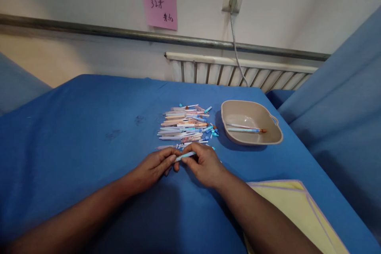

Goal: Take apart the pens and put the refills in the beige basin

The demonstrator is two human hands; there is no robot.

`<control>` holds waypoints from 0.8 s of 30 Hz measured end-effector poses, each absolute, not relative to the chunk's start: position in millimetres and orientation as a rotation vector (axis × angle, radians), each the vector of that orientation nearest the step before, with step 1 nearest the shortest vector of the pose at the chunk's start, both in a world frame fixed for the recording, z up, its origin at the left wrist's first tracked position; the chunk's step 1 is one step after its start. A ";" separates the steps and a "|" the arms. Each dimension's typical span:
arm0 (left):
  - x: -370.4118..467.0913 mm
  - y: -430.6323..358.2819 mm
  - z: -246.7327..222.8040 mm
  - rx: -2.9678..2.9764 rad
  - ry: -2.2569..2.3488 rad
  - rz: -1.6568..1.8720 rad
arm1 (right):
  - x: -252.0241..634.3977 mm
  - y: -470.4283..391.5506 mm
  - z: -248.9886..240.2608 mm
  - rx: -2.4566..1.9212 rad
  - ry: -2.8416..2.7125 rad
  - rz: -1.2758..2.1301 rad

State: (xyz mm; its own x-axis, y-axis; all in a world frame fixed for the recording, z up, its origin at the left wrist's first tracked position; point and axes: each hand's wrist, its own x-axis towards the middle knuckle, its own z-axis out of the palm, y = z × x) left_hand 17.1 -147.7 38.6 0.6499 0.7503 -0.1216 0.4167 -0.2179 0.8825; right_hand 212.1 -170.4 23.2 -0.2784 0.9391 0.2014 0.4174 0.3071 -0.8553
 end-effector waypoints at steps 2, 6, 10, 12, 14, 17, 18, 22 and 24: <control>17.2 -147.5 35.9 1.709 0.892 0.449 | 212.5 -170.6 23.7 -1.239 -1.878 0.887; 17.7 -147.4 34.0 1.534 0.828 0.448 | 213.2 -171.2 25.1 -1.281 -1.954 0.882; 18.6 -148.3 35.7 1.388 0.846 0.447 | 212.3 -173.6 27.8 -1.168 -1.953 0.866; 18.5 -148.4 36.3 1.307 0.839 0.429 | 212.5 -174.6 28.6 -1.093 -1.998 0.839; 17.9 -148.4 36.6 1.250 0.814 0.391 | 213.4 -175.0 28.5 -1.039 -2.065 0.825; 16.9 -148.9 37.2 1.197 0.805 0.320 | 215.2 -175.4 27.8 -1.024 -2.139 0.831; 16.7 -149.3 37.5 1.177 0.806 0.296 | 215.7 -175.7 27.6 -1.032 -2.157 0.834; 17.1 -151.4 38.3 1.109 0.797 0.230 | 216.4 -177.8 28.5 -1.040 -2.204 0.853; 17.9 -152.1 38.4 1.086 0.796 0.217 | 216.6 -178.8 29.8 -1.032 -2.221 0.869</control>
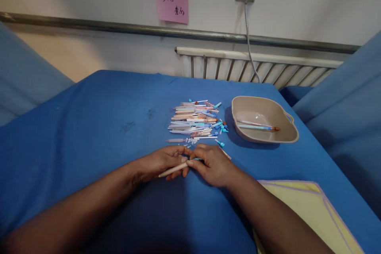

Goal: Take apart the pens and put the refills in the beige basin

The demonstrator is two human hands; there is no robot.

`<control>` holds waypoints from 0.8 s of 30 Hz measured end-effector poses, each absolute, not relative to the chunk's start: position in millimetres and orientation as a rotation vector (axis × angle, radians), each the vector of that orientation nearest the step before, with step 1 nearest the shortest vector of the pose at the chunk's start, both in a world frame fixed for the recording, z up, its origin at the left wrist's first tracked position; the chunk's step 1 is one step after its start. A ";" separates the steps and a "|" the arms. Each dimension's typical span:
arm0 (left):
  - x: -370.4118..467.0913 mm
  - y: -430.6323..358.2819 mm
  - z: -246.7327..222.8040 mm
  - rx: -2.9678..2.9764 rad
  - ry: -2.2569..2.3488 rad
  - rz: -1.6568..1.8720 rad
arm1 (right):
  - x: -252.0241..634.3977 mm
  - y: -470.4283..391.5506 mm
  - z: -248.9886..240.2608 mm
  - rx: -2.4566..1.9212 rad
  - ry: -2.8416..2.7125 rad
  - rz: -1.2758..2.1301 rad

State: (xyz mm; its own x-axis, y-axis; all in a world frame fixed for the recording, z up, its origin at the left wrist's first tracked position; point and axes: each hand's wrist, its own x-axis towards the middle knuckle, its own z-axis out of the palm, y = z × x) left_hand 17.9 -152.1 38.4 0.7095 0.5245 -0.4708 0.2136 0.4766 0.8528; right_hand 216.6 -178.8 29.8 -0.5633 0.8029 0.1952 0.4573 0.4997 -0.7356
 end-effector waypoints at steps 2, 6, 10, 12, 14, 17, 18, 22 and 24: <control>18.2 -152.0 38.0 1.075 0.787 0.218 | 216.5 -179.4 30.9 -1.035 -2.244 0.881; 15.0 -148.4 35.1 1.100 0.704 0.221 | 214.5 -179.8 31.6 -1.033 -2.265 0.941; 9.7 -142.8 32.3 1.133 0.659 0.244 | 213.1 -177.6 30.4 -1.068 -2.089 1.044; 8.4 -141.1 32.1 1.137 0.669 0.283 | 215.0 -174.5 28.7 -1.102 -1.873 1.115; 8.4 -140.6 32.4 1.127 0.690 0.331 | 218.4 -170.5 26.5 -1.090 -1.641 1.192; 9.6 -141.0 33.1 1.081 0.706 0.389 | 223.5 -164.7 23.5 -1.041 -1.419 1.254; 10.0 -141.1 33.5 1.064 0.711 0.406 | 224.5 -163.0 22.9 -1.035 -1.379 1.261; 10.3 -140.0 35.8 0.994 0.771 0.444 | 225.8 -158.6 23.8 -1.055 -1.245 1.253; 9.7 -138.6 37.1 0.974 0.793 0.469 | 227.8 -158.8 27.0 -1.076 -1.193 1.201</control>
State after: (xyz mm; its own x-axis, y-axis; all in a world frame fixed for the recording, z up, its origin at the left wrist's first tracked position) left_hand 9.7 -138.6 37.1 0.6356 0.6723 -0.3795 -0.0092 0.4981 0.8671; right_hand 227.8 -158.8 27.0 -0.0124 0.9964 0.0833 -0.0892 0.0818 -0.9926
